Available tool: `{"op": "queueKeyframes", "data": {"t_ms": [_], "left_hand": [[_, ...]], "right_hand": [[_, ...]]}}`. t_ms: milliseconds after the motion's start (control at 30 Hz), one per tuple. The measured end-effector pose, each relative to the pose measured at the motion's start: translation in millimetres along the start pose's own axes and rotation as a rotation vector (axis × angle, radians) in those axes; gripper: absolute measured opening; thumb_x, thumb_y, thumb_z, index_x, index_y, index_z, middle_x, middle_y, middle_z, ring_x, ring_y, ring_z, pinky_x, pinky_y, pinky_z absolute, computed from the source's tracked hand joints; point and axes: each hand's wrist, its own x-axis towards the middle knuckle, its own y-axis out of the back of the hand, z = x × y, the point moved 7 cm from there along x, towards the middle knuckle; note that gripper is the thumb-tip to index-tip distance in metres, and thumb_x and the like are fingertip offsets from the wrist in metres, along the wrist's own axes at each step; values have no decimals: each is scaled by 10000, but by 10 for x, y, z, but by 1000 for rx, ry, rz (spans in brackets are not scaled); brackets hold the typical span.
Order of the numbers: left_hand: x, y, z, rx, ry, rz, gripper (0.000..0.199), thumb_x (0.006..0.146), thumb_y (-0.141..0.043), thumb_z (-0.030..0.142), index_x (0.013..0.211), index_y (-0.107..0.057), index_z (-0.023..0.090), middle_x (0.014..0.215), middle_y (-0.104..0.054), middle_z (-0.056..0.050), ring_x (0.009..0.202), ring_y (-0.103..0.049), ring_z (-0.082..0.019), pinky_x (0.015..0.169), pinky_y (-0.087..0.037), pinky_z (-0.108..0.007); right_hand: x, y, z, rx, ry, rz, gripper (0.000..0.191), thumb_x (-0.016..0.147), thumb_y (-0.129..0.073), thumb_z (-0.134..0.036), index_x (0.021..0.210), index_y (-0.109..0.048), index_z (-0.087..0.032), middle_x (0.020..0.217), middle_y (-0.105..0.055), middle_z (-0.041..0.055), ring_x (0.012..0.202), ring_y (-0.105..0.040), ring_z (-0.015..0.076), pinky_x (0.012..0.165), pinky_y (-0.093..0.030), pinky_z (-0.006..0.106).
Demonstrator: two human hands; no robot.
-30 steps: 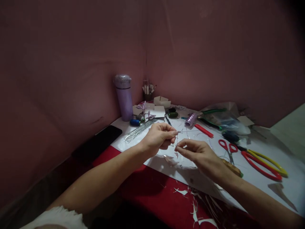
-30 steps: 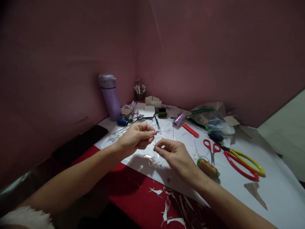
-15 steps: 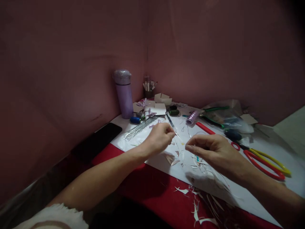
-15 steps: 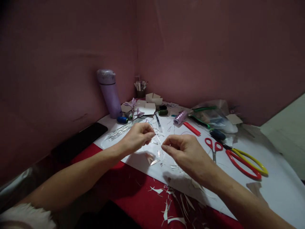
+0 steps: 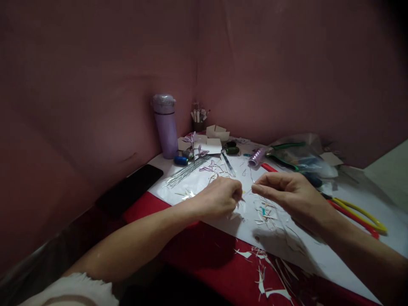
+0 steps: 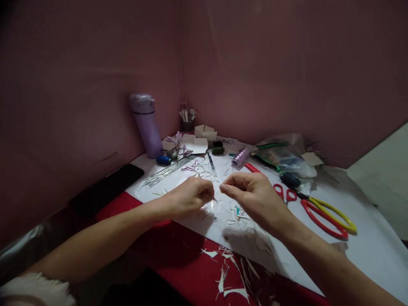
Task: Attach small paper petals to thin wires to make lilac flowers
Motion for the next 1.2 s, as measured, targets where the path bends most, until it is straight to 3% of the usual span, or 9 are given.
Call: {"op": "queueKeyframes", "data": {"t_ms": [67,133,333,533,667,867,967,1067,1200], "left_hand": [[4,137,-44,-64,79,197,81,725,-521,105,652,-525,140,568,-505,4,528,-433,-75,494,-313,-199],[-3,195,-92,-322,177,257,97,763,-517,151,670,-490,151,502,-461,30,421,-366,-53,420,-252,-182],[-6,72,-39,-843,284,-27,98,738,-558,148,690,-473,154,454,-436,55,305,-180,-2,351,-73,-166],[2,-66,-80,-383,194,-149,51,682,-570,109,659,-535,138,487,-469,30,423,-386,-62,414,-266,-180],[30,106,-91,18,93,126,86,681,-515,70,655,-565,135,596,-531,-6,569,-441,-96,538,-340,-218],[23,246,-92,-249,148,282,94,739,-540,155,647,-538,135,496,-468,23,458,-397,-68,466,-305,-198],[1,201,-90,-516,252,197,85,759,-530,165,679,-526,138,456,-432,49,350,-273,-32,381,-179,-180],[-17,51,-36,-682,292,-46,56,746,-545,170,703,-538,134,444,-422,56,319,-210,-21,356,-102,-184],[-39,-147,-26,-479,198,-299,41,698,-584,159,676,-570,127,462,-436,40,392,-346,-53,384,-219,-181]], "right_hand": [[-94,-81,-97,-35,36,20,271,756,-612,-435,639,-633,-190,544,-470,-6,513,-365,114,459,-274,260],[-134,-192,-98,-29,46,17,238,772,-606,-400,655,-650,-198,562,-510,0,532,-402,124,482,-306,263],[64,-291,309,215,-127,-54,199,704,-671,-379,651,-674,-187,579,-572,-1,525,-448,110,508,-342,254],[148,42,253,97,-41,54,277,688,-681,-449,625,-657,-180,573,-543,1,521,-415,110,487,-320,257],[6,16,43,-85,25,2,261,747,-627,-423,630,-655,-192,576,-541,3,545,-431,127,500,-327,265],[-66,-160,63,-208,44,-73,165,766,-617,-332,667,-692,-223,612,-605,3,587,-490,146,549,-348,277],[14,-251,224,-46,-39,-136,170,733,-645,-349,658,-699,-207,609,-605,3,572,-483,134,541,-341,269],[112,-257,378,122,-149,-155,205,677,-679,-377,619,-690,-180,494,-514,-19,459,-377,95,459,-274,256],[169,-113,375,142,-151,-82,223,659,-691,-388,582,-664,-181,449,-434,-40,434,-311,81,433,-237,253]]}}
